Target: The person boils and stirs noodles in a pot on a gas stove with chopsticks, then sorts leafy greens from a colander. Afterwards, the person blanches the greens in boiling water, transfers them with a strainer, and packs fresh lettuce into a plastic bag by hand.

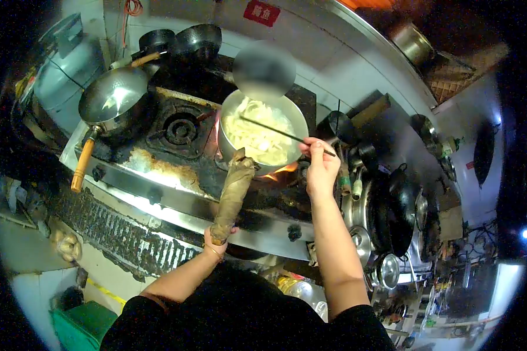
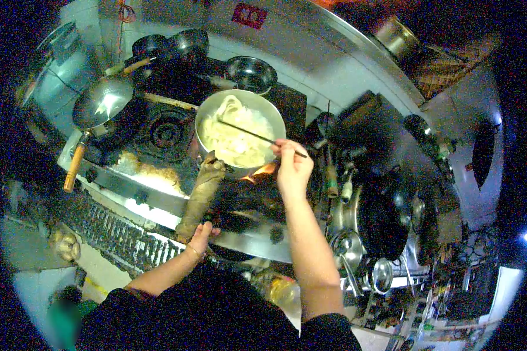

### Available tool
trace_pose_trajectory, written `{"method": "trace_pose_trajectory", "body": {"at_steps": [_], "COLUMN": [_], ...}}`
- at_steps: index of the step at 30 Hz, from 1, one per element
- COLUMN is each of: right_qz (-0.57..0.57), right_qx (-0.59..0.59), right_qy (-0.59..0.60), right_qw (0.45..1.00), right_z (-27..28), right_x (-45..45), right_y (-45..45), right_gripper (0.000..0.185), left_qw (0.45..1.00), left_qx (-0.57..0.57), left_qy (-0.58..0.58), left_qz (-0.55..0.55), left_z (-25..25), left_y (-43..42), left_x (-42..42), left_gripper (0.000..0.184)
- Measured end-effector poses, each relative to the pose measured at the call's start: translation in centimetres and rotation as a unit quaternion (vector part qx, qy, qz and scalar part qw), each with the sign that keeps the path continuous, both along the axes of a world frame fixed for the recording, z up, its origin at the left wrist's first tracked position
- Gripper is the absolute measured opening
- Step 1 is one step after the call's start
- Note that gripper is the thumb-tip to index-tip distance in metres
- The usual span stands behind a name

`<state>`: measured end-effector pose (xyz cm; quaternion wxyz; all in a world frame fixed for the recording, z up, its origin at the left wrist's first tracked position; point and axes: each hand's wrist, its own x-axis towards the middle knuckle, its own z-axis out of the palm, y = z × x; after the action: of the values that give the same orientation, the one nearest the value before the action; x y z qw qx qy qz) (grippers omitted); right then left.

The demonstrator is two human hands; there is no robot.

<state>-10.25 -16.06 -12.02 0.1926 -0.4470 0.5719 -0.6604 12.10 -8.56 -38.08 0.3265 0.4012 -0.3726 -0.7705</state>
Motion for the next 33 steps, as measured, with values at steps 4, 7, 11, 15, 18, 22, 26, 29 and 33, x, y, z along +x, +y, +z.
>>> {"method": "trace_pose_trajectory", "body": {"at_steps": [4, 7, 11, 15, 18, 22, 26, 29, 33], "right_qz": [-0.015, -0.037, 0.005, -0.025, -0.071, -0.067, -0.056, -0.049, 0.016], "right_qx": [-0.021, -0.066, -0.06, -0.056, -0.059, -0.093, -0.112, -0.07, -0.018], "right_qy": [0.067, 0.108, 0.117, 0.361, 0.522, 0.519, 0.437, 0.391, 0.025], "right_qw": [0.997, 0.991, 0.991, 0.931, 0.848, 0.847, 0.89, 0.916, 0.999], "right_z": [1.6, 2.6, 1.9, 1.4, 2.5, 3.8, 3.5, 2.0, 1.3], "right_x": [1.0, 1.5, 2.4, 2.7, 2.7, 3.8, 4.3, 4.1, 4.8], "right_y": [1.4, 1.0, -0.3, -2.0, -1.9, -1.2, -1.1, -1.6, -1.2], "right_gripper": [0.023, 0.021, 0.015, 0.009, 0.006, 0.007, 0.007, 0.007, 0.023], "left_qw": [0.998, 0.999, 0.998, 0.999, 0.981, 0.983, 0.968, 0.981, 0.994], "left_qx": [-0.043, -0.03, -0.025, 0.024, 0.086, 0.084, 0.137, 0.101, 0.042], "left_qy": [-0.034, -0.037, -0.052, 0.023, 0.119, 0.124, 0.174, 0.126, 0.069], "left_qz": [-0.002, 0.004, -0.018, 0.036, 0.127, 0.104, 0.115, 0.105, 0.074], "left_z": [-2.3, -1.4, -0.1, -1.0, -1.5, -1.8, -1.3, 0.3, 0.2], "left_y": [-0.1, 0.0, -0.1, 0.1, -0.1, 0.0, -0.2, -0.1, -0.1], "left_x": [-0.2, -0.1, 0.2, -0.2, -0.7, -0.5, -0.4, -0.2, -0.2], "left_gripper": [0.045, 0.048, 0.053, 0.039, 0.019, 0.019, 0.02, 0.019, 0.018]}}
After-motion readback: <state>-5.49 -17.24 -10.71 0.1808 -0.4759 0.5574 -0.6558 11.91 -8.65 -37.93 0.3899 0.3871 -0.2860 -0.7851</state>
